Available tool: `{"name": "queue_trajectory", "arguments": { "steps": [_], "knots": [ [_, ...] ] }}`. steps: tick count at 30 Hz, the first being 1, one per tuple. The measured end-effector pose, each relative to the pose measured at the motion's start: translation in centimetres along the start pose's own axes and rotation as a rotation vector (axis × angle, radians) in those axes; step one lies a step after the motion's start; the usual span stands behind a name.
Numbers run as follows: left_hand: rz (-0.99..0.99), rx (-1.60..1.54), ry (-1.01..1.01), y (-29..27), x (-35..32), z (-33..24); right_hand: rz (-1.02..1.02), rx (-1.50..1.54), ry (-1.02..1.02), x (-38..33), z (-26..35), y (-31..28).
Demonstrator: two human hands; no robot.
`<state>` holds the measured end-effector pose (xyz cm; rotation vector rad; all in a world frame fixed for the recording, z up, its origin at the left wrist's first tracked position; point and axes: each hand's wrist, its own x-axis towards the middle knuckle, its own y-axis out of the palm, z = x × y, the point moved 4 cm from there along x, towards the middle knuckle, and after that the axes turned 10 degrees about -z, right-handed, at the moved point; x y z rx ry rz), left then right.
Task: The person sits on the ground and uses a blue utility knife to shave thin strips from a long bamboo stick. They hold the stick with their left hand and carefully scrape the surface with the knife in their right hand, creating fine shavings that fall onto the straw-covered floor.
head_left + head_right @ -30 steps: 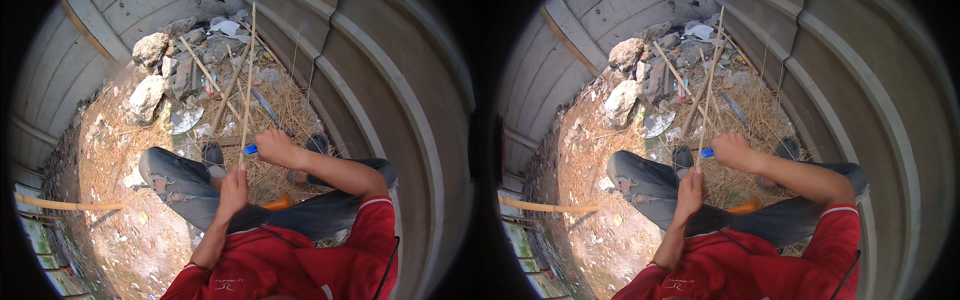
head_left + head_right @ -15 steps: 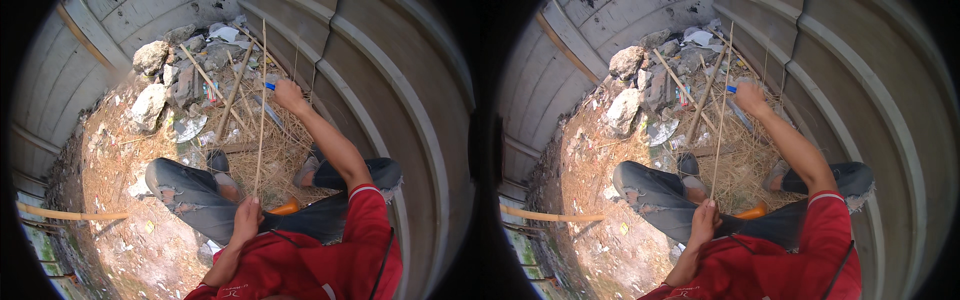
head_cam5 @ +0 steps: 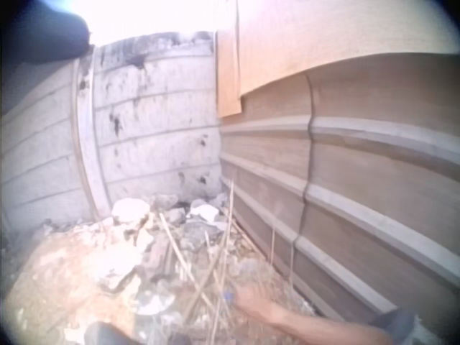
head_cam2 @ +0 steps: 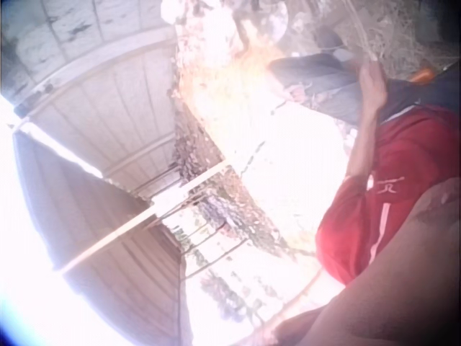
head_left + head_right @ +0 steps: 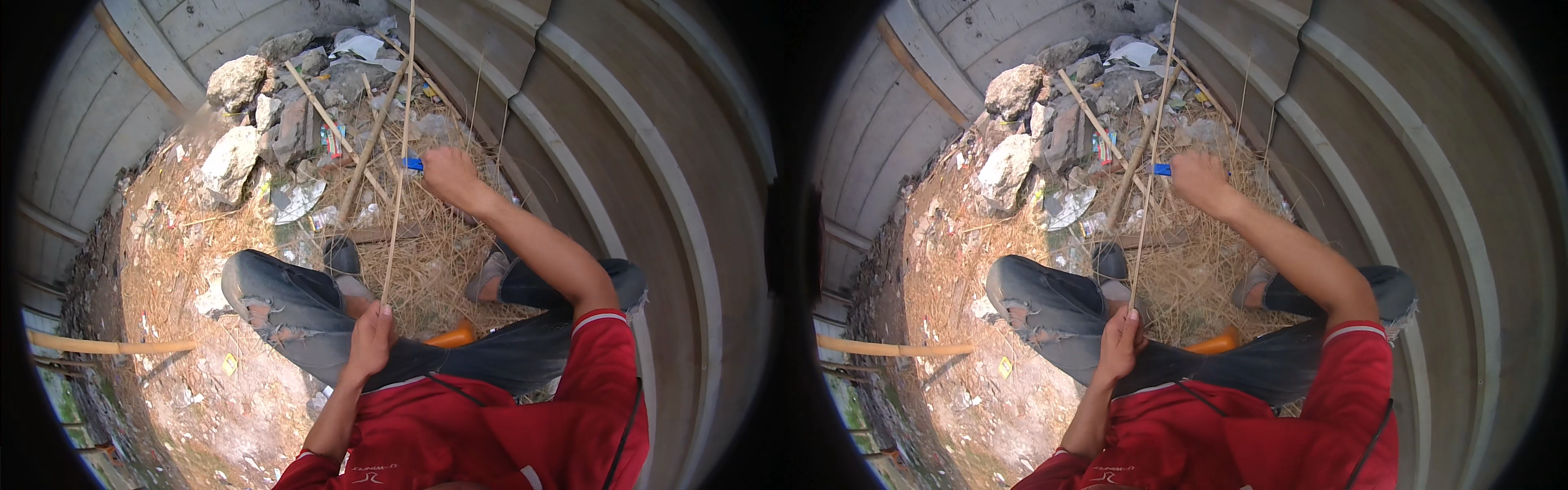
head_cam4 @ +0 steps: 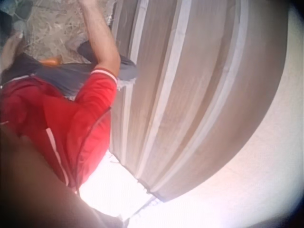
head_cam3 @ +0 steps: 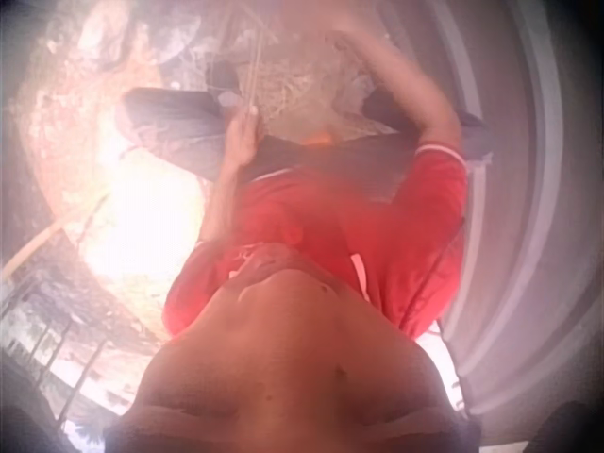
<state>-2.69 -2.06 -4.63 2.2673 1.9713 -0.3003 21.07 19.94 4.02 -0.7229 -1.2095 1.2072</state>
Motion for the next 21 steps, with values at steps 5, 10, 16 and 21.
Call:
{"name": "queue_trajectory", "arguments": {
  "steps": [5,10,16,21],
  "knots": [
    [0.119,0.213,-0.046,0.0,-6.1,1.5,-0.204,-0.122,0.337,6.9,-12.6,-2.9],
    [0.118,0.322,-0.088,-4.1,-11.0,4.9,-0.263,-0.088,0.530,9.7,-17.8,-6.7],
    [0.081,0.308,-0.016,-7.5,-12.3,4.1,-0.450,-0.038,0.644,11.0,-26.9,-10.1],
    [0.044,0.233,-0.028,-5.7,-9.3,2.7,-0.175,0.059,0.482,9.7,-25.0,-8.0]
  ]
}}
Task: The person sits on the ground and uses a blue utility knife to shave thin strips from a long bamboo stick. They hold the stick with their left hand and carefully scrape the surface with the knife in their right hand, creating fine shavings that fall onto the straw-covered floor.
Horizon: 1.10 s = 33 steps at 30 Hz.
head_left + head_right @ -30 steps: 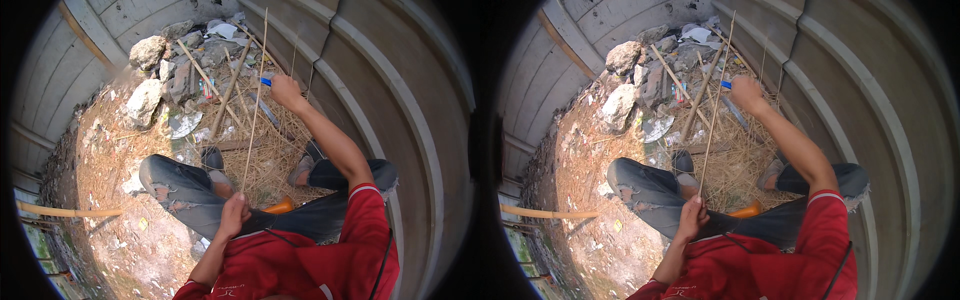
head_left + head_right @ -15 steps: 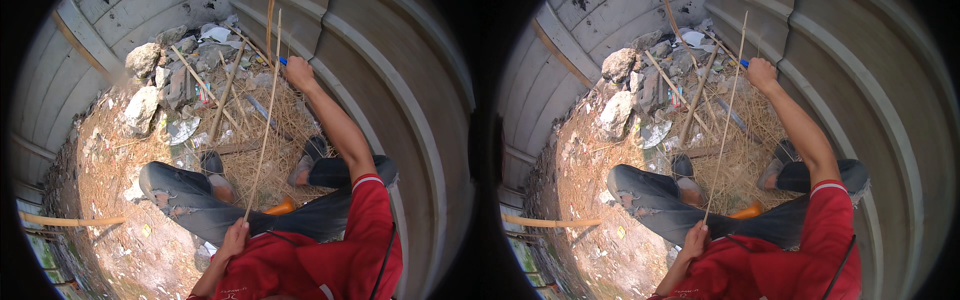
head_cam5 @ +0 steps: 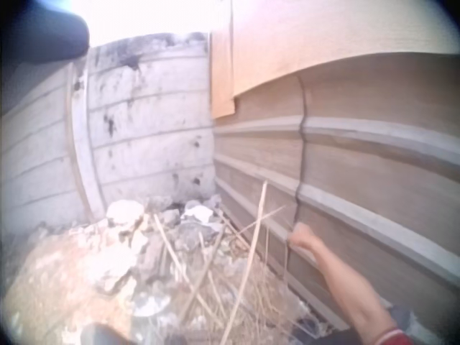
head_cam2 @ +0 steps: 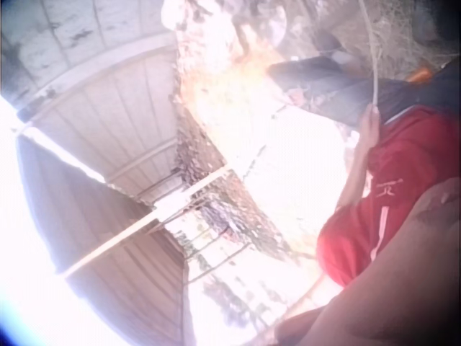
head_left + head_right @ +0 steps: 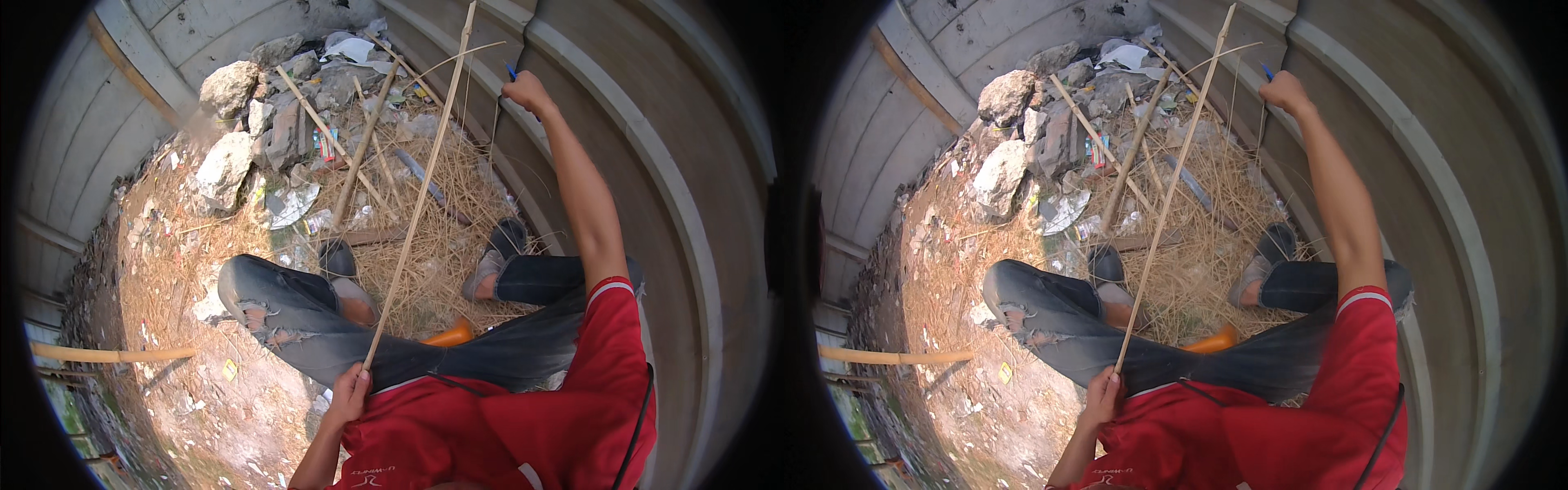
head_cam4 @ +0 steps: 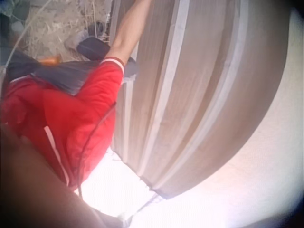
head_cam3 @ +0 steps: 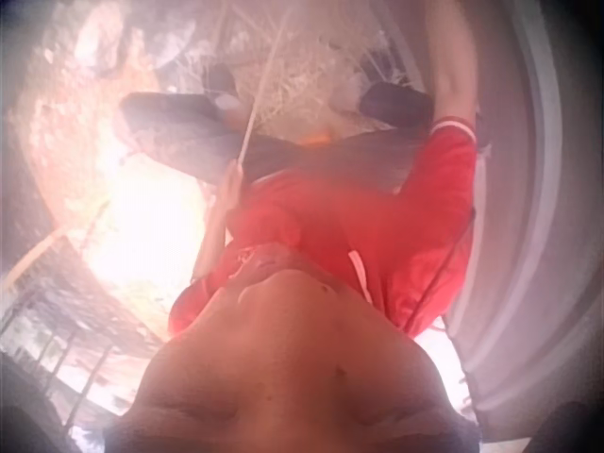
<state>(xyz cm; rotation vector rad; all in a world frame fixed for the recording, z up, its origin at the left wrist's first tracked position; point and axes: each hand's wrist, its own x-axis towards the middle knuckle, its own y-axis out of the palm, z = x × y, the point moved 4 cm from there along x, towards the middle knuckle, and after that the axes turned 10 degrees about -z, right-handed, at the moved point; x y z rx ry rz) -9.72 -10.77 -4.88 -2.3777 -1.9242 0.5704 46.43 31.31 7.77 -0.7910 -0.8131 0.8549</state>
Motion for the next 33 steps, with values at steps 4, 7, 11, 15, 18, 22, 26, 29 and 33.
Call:
{"name": "queue_trajectory", "arguments": {
  "steps": [4,7,11,15,18,22,26,29,33],
  "knots": [
    [-0.037,-0.039,0.022,0.7,1.1,-0.2,0.177,0.407,0.083,-4.4,2.5,1.2],
    [-0.079,-0.029,0.055,1.1,2.2,-3.1,0.187,0.599,0.127,-8.4,6.9,0.2],
    [-0.123,-0.122,0.046,2.5,4.4,-5.1,0.128,0.389,-0.182,-13.5,11.3,-0.4],
    [-0.152,-0.189,0.088,4.1,7.2,-7.6,0.136,0.124,-0.573,-21.3,15.7,0.9],
    [-0.204,-0.153,0.133,4.6,9.7,-9.6,0.244,0.049,-0.659,-27.3,17.2,2.5],
    [-0.304,-0.084,0.193,4.8,11.9,-12.0,0.341,0.040,-0.674,-31.8,18.1,2.7],
    [-0.442,0.181,0.298,5.4,12.3,-12.6,0.309,0.002,-0.660,-31.3,17.8,4.0],
    [-0.473,0.248,0.297,5.3,12.1,-13.5,0.282,-0.056,-0.686,-30.3,18.2,5.4],
    [-0.391,0.276,0.217,5.9,10.4,-12.6,0.160,-0.100,-0.532,-24.2,17.6,7.3]
  ]
}}
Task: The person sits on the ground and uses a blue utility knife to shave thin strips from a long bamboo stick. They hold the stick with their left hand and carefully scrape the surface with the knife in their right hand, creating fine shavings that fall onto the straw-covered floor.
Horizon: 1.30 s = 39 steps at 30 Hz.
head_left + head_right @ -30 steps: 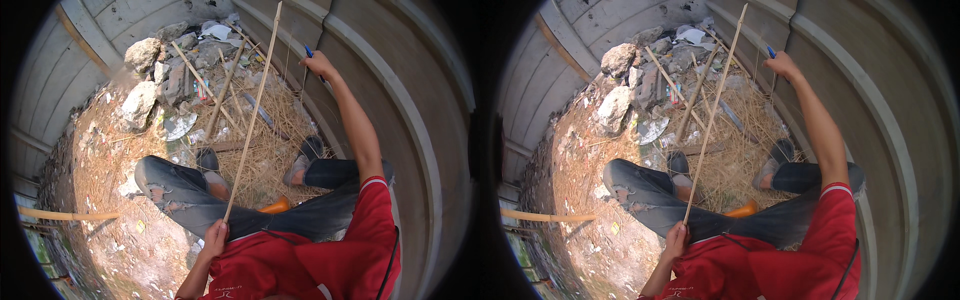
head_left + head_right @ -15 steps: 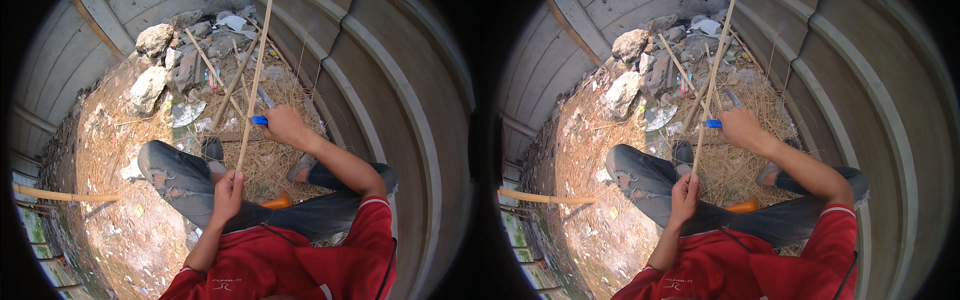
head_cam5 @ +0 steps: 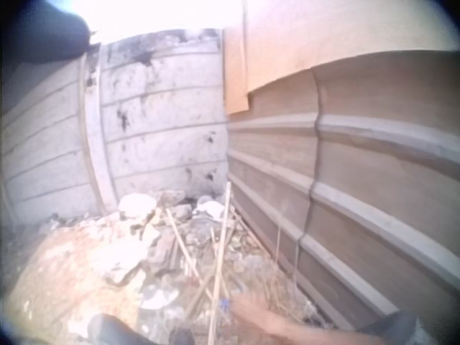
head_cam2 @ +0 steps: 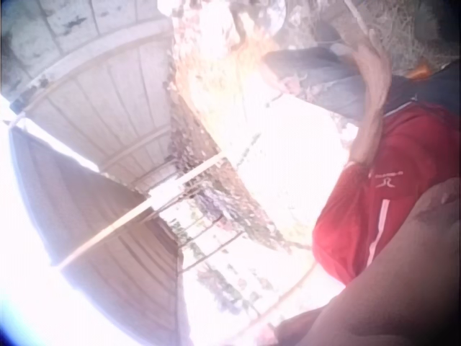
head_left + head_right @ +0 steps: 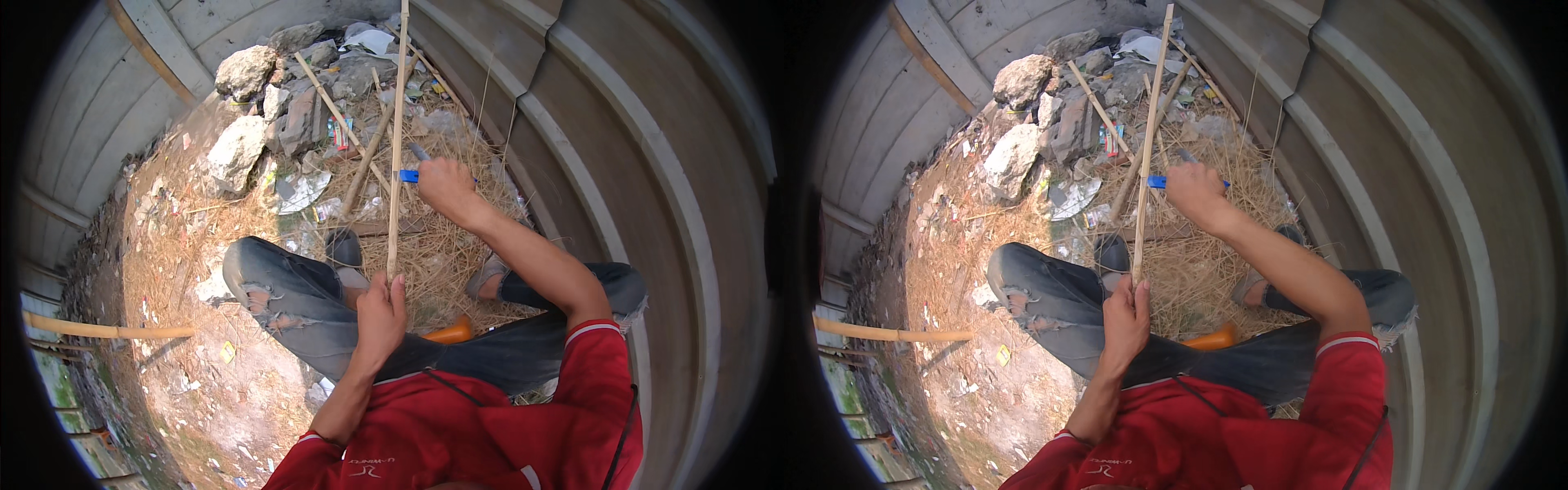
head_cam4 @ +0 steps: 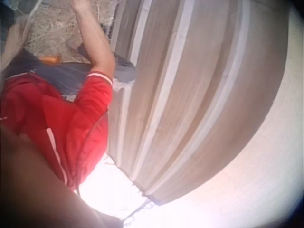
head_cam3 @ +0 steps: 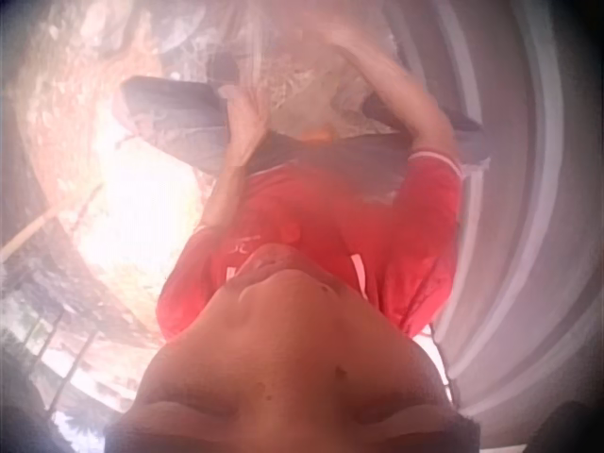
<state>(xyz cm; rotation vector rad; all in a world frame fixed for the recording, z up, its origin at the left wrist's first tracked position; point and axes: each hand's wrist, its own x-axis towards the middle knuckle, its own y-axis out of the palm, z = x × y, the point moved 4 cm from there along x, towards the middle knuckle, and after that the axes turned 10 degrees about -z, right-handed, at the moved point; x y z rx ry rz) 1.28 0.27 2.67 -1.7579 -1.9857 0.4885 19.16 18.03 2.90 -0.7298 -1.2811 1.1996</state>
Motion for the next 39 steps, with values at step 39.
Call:
{"name": "queue_trajectory", "arguments": {
  "steps": [39],
  "knots": [
    [0.494,-0.497,-0.413,-7.4,-13.4,12.6,-0.298,-0.381,0.553,11.7,-24.6,-11.0]
  ]
}}
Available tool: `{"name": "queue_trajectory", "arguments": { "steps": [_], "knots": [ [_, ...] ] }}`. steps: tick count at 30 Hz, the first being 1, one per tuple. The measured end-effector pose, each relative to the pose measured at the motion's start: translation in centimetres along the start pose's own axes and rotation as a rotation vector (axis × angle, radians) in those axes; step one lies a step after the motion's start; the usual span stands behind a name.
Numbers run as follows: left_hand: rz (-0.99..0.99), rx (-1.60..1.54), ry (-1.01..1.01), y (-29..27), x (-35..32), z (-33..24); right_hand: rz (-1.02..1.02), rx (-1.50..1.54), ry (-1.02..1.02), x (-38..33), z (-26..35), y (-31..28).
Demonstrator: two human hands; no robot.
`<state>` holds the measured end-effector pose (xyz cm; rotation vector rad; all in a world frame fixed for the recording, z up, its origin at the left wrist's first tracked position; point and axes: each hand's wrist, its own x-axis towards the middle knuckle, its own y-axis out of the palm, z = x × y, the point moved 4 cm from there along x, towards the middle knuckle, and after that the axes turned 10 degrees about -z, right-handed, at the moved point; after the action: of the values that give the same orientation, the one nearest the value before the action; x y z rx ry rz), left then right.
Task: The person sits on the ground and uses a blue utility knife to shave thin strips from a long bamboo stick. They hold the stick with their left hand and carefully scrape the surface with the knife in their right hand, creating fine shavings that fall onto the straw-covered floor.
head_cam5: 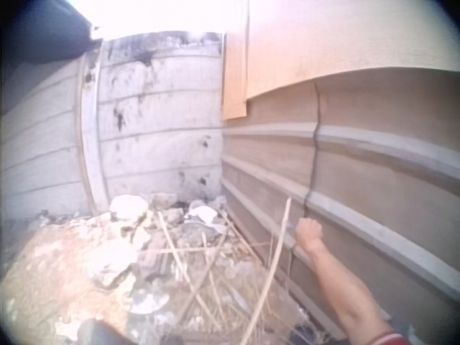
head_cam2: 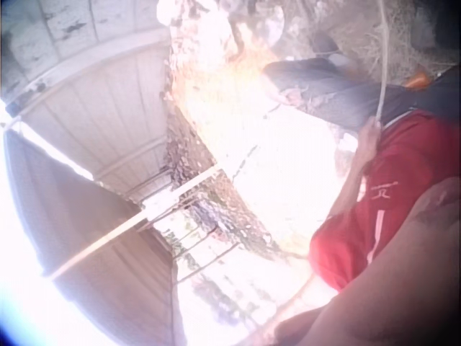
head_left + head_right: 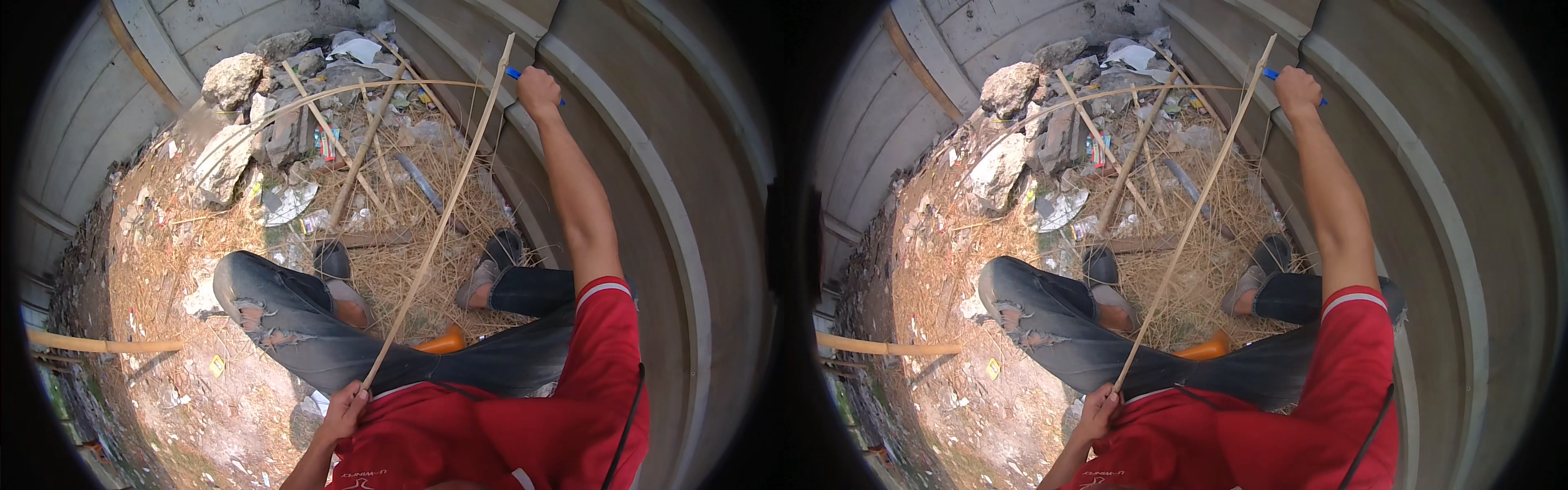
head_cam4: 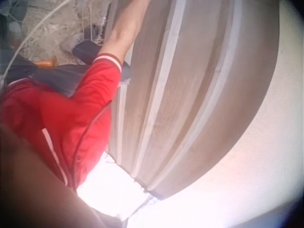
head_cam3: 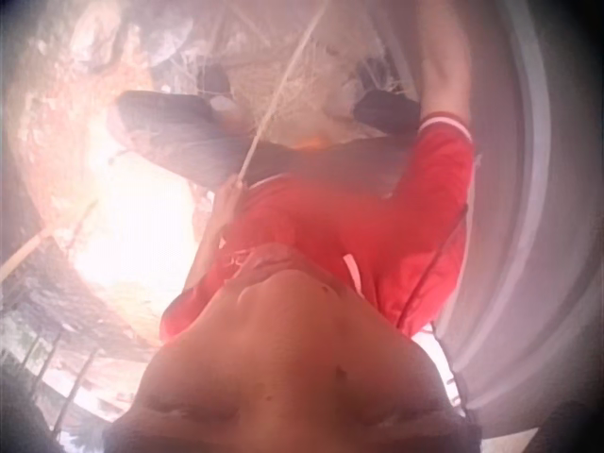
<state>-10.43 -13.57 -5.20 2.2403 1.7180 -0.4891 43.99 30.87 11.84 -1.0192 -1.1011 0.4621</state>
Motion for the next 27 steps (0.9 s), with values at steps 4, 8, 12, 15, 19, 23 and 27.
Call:
{"name": "queue_trajectory", "arguments": {
  "steps": [4,8,12,15,19,23,27],
  "knots": [
    [0.094,-0.157,-0.086,-0.3,-0.5,-1.9,-0.013,0.029,0.040,0.1,-0.6,0.0],
    [0.234,-0.480,-0.257,-0.7,0.1,-0.7,0.060,0.211,0.021,0.1,0.8,2.6],
    [0.327,-0.659,-0.355,-1.9,0.2,0.5,0.574,0.777,0.191,0.2,2.1,6.4],
    [0.336,-0.712,-0.390,-1.9,0.2,0.7,0.809,0.919,0.105,-1.3,3.4,6.4],
    [0.290,-0.776,-0.382,-2.2,0.7,0.7,0.339,0.557,-0.258,-2.8,5.5,2.7],
    [0.249,-0.769,-0.358,-2.6,1.0,1.1,0.005,0.606,-0.189,-2.8,6.4,-2.3],
    [0.273,-0.692,-0.293,-1.8,1.4,0.0,-0.257,0.466,-0.320,-1.7,6.2,-2.7]
  ]
}}
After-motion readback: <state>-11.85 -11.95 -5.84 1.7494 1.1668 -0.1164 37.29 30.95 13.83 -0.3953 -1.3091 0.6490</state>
